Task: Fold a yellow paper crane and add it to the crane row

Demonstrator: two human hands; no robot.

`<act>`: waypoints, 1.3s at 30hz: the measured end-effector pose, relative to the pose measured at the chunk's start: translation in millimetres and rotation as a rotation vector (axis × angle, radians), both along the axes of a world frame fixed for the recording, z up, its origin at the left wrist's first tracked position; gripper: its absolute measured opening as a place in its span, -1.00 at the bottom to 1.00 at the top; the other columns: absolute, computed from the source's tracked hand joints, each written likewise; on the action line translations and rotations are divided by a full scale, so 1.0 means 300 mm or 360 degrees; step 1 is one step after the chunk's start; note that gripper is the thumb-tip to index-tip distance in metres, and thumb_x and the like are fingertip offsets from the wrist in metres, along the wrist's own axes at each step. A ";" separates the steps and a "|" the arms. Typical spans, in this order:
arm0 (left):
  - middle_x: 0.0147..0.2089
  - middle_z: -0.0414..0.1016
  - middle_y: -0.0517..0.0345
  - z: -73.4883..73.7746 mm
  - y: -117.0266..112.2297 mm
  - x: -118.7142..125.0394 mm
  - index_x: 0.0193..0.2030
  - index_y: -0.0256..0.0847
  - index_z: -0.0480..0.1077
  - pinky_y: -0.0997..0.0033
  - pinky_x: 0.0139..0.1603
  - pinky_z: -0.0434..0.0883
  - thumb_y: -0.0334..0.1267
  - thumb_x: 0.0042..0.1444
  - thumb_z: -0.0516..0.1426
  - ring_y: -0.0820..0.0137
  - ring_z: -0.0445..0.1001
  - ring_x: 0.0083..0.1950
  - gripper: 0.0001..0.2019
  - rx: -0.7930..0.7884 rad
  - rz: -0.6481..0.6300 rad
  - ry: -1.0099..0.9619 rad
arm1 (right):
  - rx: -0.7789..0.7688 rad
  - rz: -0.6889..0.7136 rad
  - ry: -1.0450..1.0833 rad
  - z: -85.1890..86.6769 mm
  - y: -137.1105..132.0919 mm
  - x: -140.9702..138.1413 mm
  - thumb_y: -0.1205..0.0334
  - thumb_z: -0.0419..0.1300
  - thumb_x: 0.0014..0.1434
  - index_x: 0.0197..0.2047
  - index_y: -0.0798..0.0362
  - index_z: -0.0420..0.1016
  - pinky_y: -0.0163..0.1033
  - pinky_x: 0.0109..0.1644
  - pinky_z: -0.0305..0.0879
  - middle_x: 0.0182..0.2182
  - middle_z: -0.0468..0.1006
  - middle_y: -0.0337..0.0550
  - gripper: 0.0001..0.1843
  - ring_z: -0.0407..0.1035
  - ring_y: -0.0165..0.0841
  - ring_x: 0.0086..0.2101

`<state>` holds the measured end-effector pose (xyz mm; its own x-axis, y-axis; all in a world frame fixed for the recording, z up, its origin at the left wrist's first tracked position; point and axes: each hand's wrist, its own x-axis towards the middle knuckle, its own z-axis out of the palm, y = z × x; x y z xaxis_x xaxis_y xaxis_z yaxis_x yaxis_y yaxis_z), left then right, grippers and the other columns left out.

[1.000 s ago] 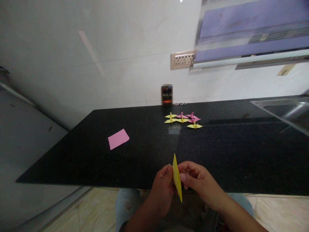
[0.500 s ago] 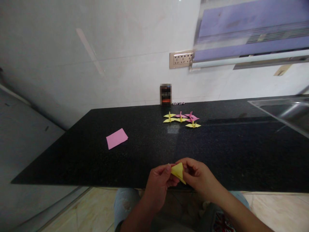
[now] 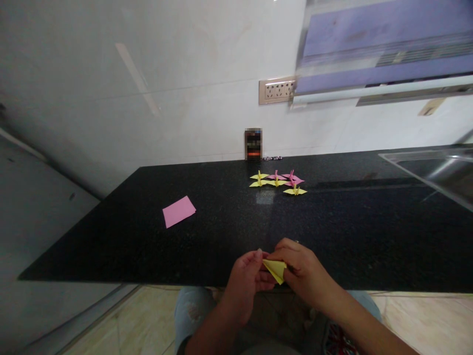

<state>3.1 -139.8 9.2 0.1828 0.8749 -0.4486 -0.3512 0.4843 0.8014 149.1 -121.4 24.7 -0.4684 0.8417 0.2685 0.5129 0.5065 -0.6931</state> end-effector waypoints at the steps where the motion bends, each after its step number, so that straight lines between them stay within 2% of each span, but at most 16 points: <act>1: -0.47 0.42 0.04 0.002 0.000 -0.002 -0.31 -0.39 0.34 0.48 -0.49 0.31 -0.02 0.02 0.04 0.48 0.38 -0.52 -0.62 -0.0013 -0.0027 0.0024 | 0.0044 0.0008 -0.0013 0.000 -0.002 0.002 0.55 0.00 -0.10 -0.29 0.03 0.45 -0.31 -0.31 0.15 -0.40 0.38 -0.18 -0.65 0.26 -0.39 -0.37; 6: -0.49 0.43 0.03 0.017 -0.008 -0.002 -0.41 -0.41 0.38 0.47 -0.43 0.31 0.00 0.01 0.04 0.46 0.39 -0.48 -0.60 0.0023 -0.0118 0.0070 | 0.0109 -0.0042 -0.0027 -0.008 -0.003 0.001 0.59 0.02 -0.19 -0.36 0.06 0.40 -0.30 -0.31 0.11 -0.43 0.37 -0.19 -0.66 0.23 -0.38 -0.36; 10: -0.51 0.42 0.03 0.021 -0.011 -0.001 -0.42 -0.42 0.41 0.45 -0.40 0.32 -0.01 0.00 0.05 0.46 0.38 -0.47 -0.60 0.0066 -0.0146 0.0145 | -0.0023 -0.0126 0.0002 -0.010 0.004 -0.006 0.61 0.00 -0.23 -0.41 0.06 0.36 -0.32 -0.33 0.10 -0.45 0.36 -0.22 -0.66 0.23 -0.39 -0.38; 16: -0.51 0.42 0.04 0.007 -0.013 -0.007 -0.42 -0.42 0.40 0.46 -0.44 0.30 0.00 -0.08 0.13 0.46 0.38 -0.50 -0.60 -0.0025 -0.0132 0.0050 | -0.0190 -0.0034 0.0095 0.001 0.005 -0.003 0.63 -0.04 -0.25 -0.43 0.05 0.37 -0.35 -0.35 0.11 -0.47 0.36 -0.25 -0.63 0.26 -0.42 -0.39; 21: -0.52 0.42 0.06 0.009 -0.011 -0.009 -0.41 -0.42 0.39 0.48 -0.48 0.27 -0.04 -0.11 0.16 0.48 0.36 -0.53 -0.63 -0.0041 -0.0042 -0.0046 | -0.0469 -0.0120 0.0406 -0.017 -0.002 -0.003 0.63 -0.04 -0.27 -0.20 0.02 0.32 -0.36 -0.37 0.15 -0.38 0.40 -0.25 -0.46 0.28 -0.42 -0.39; 23: -0.50 0.43 0.04 0.013 -0.008 -0.011 -0.40 -0.42 0.39 0.49 -0.48 0.27 -0.06 -0.09 0.16 0.48 0.37 -0.51 -0.65 -0.0039 0.0006 -0.0094 | -0.0651 -0.0179 0.0557 -0.028 0.000 -0.002 0.57 0.01 -0.19 -0.18 0.04 0.30 -0.39 -0.46 0.13 -0.44 0.39 -0.27 -0.54 0.26 -0.45 -0.46; 27: -0.45 0.46 0.01 0.012 -0.001 -0.016 -0.37 -0.40 0.39 0.49 -0.45 0.27 -0.09 -0.07 0.15 0.46 0.40 -0.47 -0.68 -0.0052 0.0139 -0.0179 | -0.0921 -0.0217 0.0699 -0.037 0.003 0.009 0.30 0.11 0.00 -0.39 0.10 0.32 -0.43 -0.60 -0.02 -0.63 0.26 -0.35 -0.94 0.10 -0.54 -0.63; 31: -0.48 0.47 0.01 -0.002 -0.005 -0.016 -0.39 -0.40 0.41 0.48 -0.44 0.27 -0.09 -0.08 0.16 0.45 0.41 -0.47 -0.67 0.0007 0.0171 -0.0090 | -0.1032 -0.0259 0.0774 -0.028 0.003 0.020 0.14 0.12 0.03 -0.49 0.12 0.30 -0.43 -0.66 -0.11 -0.68 0.22 -0.37 -0.78 0.01 -0.58 -0.69; 36: -0.50 0.50 -0.03 -0.004 -0.015 -0.014 -0.41 -0.41 0.44 0.43 -0.43 0.30 -0.10 -0.10 0.17 0.38 0.44 -0.49 -0.68 0.0169 0.0027 0.0171 | -0.1029 -0.0331 0.0982 0.000 0.008 0.011 0.06 0.14 0.01 -0.46 0.12 0.37 -0.43 -0.63 -0.04 -0.64 0.28 -0.32 -0.74 0.07 -0.56 -0.65; 39: -0.54 0.49 0.01 0.001 -0.019 -0.011 -0.47 -0.39 0.44 0.44 -0.46 0.31 -0.10 -0.10 0.17 0.41 0.42 -0.55 -0.70 0.0258 0.0007 0.0310 | -0.1092 -0.0328 0.1055 0.007 0.010 0.005 0.05 0.17 -0.02 -0.49 0.12 0.36 -0.43 -0.64 -0.07 -0.66 0.27 -0.33 -0.72 0.04 -0.57 -0.67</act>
<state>-0.1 -145.4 9.4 0.1029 0.9388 -0.3287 -0.1842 0.3428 0.9212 150.6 -118.5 26.7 -0.2253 0.9620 -0.1544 -0.0543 -0.1706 -0.9838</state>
